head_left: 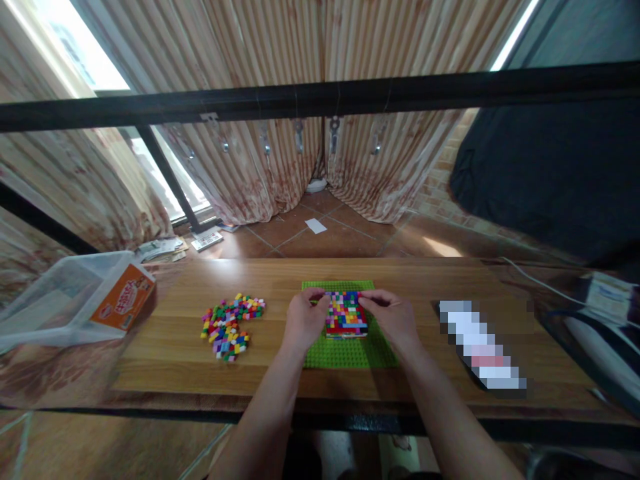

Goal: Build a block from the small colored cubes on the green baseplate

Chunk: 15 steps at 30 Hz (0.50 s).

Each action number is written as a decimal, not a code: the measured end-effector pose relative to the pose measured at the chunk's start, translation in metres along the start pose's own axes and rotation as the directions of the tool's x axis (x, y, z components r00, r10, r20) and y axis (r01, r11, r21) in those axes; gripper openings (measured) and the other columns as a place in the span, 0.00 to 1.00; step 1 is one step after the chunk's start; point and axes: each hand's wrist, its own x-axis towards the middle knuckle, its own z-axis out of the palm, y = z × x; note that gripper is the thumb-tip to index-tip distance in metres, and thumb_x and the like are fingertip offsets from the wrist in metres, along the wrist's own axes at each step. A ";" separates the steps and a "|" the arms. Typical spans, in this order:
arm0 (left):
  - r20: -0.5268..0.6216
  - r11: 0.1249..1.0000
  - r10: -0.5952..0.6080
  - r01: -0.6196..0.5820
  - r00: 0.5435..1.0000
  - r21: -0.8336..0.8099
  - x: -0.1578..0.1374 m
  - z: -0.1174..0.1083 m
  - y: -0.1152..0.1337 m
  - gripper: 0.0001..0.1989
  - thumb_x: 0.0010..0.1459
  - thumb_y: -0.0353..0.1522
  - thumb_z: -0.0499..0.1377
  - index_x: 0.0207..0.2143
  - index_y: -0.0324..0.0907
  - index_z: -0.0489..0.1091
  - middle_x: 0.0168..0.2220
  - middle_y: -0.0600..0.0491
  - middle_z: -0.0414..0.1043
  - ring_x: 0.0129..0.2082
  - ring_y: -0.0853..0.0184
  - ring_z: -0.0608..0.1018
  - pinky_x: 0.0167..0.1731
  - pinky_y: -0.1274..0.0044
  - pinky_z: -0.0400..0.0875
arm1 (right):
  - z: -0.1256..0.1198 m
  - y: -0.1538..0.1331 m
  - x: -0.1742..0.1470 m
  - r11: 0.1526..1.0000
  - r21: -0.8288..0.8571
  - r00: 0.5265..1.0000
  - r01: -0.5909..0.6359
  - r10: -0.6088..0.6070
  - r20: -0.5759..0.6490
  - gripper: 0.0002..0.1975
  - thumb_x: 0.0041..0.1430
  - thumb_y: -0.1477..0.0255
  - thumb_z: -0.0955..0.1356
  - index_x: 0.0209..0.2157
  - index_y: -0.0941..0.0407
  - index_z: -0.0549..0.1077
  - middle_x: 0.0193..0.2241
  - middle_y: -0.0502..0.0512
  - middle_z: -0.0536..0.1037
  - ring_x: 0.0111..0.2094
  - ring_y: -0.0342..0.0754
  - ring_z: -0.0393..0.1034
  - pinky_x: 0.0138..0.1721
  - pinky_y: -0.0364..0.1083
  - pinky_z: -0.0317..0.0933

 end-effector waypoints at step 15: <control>0.005 0.999 -0.010 0.010 1.000 0.043 -0.002 0.001 0.001 0.08 0.56 0.29 0.61 0.38 0.38 0.78 0.37 0.47 0.80 0.33 0.65 0.78 0.35 0.75 0.71 | 0.003 -0.006 -0.001 0.943 0.270 0.980 -0.196 0.194 0.036 0.18 0.38 0.58 0.77 0.29 0.55 0.80 0.27 0.55 0.82 0.25 0.48 0.72 0.28 0.47 0.66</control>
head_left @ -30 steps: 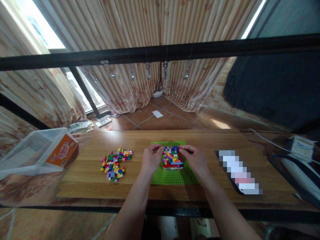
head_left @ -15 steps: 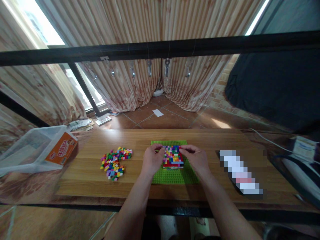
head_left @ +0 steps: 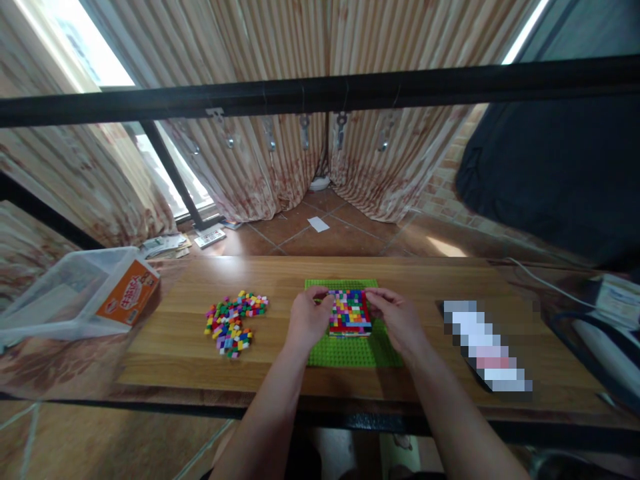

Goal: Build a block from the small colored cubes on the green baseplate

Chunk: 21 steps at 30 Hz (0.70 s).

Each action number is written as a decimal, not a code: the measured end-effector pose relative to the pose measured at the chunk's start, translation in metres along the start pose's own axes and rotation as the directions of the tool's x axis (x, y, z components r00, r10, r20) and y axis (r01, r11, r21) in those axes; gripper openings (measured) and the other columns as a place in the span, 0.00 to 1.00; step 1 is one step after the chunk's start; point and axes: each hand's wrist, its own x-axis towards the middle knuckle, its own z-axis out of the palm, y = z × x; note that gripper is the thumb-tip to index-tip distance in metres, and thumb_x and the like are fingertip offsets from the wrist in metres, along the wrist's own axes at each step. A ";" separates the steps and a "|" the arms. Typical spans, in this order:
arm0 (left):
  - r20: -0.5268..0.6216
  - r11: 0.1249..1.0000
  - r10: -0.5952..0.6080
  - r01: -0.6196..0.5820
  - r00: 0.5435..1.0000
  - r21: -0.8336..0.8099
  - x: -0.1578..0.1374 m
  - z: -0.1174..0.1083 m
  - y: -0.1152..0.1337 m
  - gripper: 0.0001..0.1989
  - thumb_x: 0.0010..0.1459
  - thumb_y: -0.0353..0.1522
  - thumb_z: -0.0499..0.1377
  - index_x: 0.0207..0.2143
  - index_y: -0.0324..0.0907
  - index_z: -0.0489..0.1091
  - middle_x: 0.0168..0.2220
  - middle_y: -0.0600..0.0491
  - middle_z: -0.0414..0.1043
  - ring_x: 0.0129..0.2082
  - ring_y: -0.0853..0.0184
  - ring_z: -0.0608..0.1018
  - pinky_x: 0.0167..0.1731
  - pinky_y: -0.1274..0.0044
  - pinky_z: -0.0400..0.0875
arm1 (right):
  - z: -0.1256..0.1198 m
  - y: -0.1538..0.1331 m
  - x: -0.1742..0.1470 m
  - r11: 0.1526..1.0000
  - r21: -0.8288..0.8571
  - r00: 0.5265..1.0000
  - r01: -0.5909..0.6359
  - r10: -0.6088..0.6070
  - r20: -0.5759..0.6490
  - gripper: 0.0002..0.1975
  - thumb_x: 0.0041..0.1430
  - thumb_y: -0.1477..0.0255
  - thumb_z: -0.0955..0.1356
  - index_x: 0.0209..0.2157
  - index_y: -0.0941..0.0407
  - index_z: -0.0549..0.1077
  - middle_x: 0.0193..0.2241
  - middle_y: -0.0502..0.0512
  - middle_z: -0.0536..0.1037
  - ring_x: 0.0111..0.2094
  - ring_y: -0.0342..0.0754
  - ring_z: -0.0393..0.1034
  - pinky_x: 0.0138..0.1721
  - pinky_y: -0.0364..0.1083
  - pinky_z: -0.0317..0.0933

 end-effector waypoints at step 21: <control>0.021 0.998 -0.012 0.010 1.000 0.066 -0.007 0.005 0.005 0.15 0.56 0.25 0.58 0.46 0.36 0.76 0.42 0.45 0.80 0.36 0.64 0.79 0.40 0.73 0.73 | 0.007 -0.001 0.001 1.000 0.000 1.000 -0.004 0.004 -0.010 0.15 0.38 0.63 0.75 0.30 0.55 0.82 0.25 0.53 0.82 0.24 0.46 0.70 0.29 0.46 0.64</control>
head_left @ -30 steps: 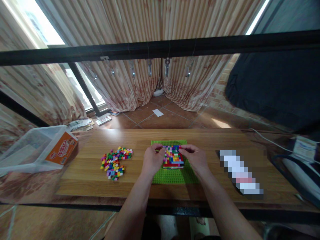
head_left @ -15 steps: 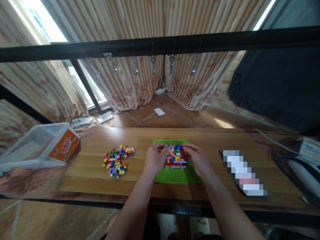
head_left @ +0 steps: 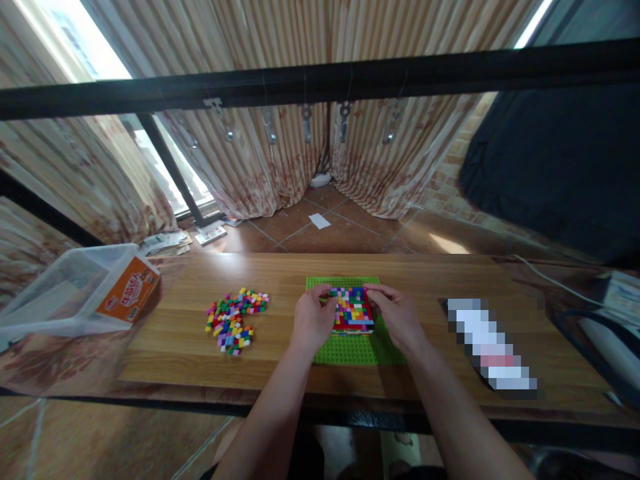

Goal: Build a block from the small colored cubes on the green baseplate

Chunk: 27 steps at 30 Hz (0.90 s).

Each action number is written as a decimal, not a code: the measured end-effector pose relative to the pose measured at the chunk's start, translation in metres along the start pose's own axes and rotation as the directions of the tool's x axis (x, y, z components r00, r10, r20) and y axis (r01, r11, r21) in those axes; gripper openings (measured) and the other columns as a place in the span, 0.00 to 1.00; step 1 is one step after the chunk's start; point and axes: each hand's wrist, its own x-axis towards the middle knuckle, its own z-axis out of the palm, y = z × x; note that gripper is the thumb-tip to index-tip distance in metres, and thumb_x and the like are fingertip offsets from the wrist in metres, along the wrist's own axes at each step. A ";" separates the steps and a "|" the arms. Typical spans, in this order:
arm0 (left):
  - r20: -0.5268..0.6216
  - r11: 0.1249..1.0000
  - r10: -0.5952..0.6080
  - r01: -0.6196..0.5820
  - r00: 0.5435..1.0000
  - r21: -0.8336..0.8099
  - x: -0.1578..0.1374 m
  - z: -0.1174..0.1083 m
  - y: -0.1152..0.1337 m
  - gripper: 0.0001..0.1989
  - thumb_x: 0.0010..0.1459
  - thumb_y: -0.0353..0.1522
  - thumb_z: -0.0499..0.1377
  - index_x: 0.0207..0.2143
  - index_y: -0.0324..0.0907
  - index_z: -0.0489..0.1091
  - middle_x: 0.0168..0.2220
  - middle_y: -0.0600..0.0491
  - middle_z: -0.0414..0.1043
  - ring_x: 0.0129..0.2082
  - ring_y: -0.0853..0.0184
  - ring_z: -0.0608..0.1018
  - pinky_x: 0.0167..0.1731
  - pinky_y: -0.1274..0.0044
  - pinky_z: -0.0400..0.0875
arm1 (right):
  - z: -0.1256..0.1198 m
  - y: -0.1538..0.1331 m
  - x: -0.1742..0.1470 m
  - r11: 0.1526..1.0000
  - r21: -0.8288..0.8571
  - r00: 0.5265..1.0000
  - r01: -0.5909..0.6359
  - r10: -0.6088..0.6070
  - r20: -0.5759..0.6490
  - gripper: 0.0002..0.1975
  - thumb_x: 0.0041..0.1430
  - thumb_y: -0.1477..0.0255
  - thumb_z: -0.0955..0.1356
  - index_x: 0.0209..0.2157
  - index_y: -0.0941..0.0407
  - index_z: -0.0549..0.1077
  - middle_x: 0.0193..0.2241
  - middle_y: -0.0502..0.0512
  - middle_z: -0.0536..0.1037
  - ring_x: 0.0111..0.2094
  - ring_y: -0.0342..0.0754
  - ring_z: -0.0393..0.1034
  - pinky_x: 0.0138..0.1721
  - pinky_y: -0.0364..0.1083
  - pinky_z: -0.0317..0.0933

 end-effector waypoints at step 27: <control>-0.042 0.999 0.045 -0.044 0.998 0.012 0.003 0.001 -0.006 0.14 0.62 0.33 0.54 0.43 0.37 0.78 0.40 0.45 0.81 0.39 0.61 0.80 0.42 0.72 0.72 | 0.008 0.004 0.000 0.999 0.034 0.999 0.006 -0.005 -0.042 0.19 0.42 0.56 0.74 0.31 0.57 0.82 0.30 0.54 0.83 0.32 0.49 0.74 0.34 0.46 0.66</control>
